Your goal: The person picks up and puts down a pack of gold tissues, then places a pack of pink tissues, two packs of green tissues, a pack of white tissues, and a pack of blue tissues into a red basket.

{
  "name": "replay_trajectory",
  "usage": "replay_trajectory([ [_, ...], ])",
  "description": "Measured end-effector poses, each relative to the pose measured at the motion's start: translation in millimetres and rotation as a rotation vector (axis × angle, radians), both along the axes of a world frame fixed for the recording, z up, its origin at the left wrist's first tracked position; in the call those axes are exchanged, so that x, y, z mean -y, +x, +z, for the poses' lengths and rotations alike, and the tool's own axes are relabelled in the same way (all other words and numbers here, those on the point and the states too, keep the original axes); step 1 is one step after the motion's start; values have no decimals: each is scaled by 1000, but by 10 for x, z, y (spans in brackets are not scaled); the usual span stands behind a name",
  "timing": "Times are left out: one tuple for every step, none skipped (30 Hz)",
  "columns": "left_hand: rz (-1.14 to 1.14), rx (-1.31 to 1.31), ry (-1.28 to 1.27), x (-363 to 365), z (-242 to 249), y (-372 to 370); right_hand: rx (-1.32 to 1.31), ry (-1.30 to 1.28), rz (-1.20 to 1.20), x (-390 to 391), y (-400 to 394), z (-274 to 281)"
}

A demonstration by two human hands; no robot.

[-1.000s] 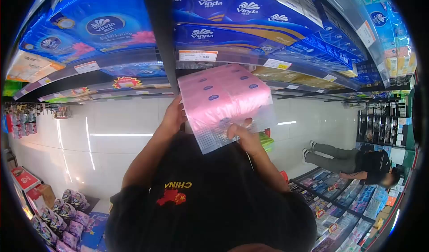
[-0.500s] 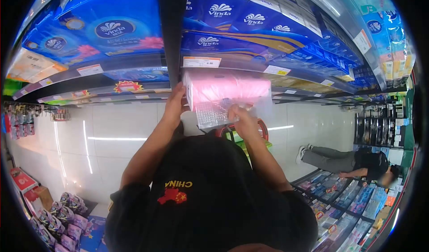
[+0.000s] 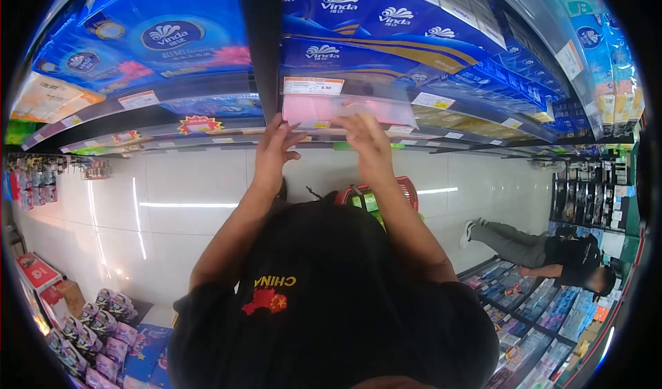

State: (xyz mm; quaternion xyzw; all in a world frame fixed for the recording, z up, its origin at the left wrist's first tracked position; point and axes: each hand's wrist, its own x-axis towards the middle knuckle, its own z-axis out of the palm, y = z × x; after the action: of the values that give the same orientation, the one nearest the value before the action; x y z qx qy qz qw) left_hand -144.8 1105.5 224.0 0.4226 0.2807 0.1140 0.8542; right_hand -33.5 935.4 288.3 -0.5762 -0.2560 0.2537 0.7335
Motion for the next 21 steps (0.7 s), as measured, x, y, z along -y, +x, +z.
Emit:
replay_trajectory([
  [3, 19, 34, 42, 57, -5, 30, -43, -51, 52, -2, -25],
  [7, 38, 67, 80, 108, -7, 59, -87, -103, 146, 1, -58],
  [6, 71, 99, 106, 152, 2, 88, -130, -153, 235, 19, -97],
  [4, 103, 131, 126, 193, 13, 84, -124, -201, 309, 47, -158],
  [3, 138, 164, 140, 232, 28, 82, -117, -249, 385, 83, -228],
  [-12, 143, 201, 148, 267, 51, 80, -110, -296, 459, 122, -277],
  [-27, 147, 238, 155, 298, 79, 52, -119, -305, 544, 159, -310],
  [-44, 152, 275, 160, 316, 104, 24, -127, -316, 630, 191, -333],
  [-51, 153, 294, 161, 323, 132, -6, -135, -328, 709, 216, -364],
  [-58, 155, 313, 160, 328, 160, -24, -168, -326, 784, 231, -403],
  [-68, 157, 332, 163, 330, 183, -43, -201, -326, 860, 233, -449],
  [-65, 146, 340, 172, 332, 198, -62, -234, -326, 928, 222, -511],
  [-63, 134, 348, 182, 332, 208, -95, -265, -315, 993, 198, -609],
  [-60, 122, 357, 188, 330, 217, -128, -296, -302, 1059, 166, -733],
  [-63, 118, 363, 185, 319, 227, -160, -327, -288, 1116, 128, -844],
  [-64, 114, 370, 176, 301, 237, -197, -353, -284, 1153, 73, -926],
  [-64, 109, 376, 174, 290, 246, -217, -375, -290, 1221, 25, -1067],
  [-67, 104, 377, 175, 299, 251, -237, -398, -294, 1294, -21, -1225],
  [-68, 100, 378, 171, 320, 255, -257, -420, -295, 1336, -71, -1328],
  [-68, 95, 380, 168, 336, 253, -350, -396, -329, 1383, -122, -1425],
  [-62, 89, 385, 173, 344, 248, -375, -389, -327, 1411, -154, -1440],
])
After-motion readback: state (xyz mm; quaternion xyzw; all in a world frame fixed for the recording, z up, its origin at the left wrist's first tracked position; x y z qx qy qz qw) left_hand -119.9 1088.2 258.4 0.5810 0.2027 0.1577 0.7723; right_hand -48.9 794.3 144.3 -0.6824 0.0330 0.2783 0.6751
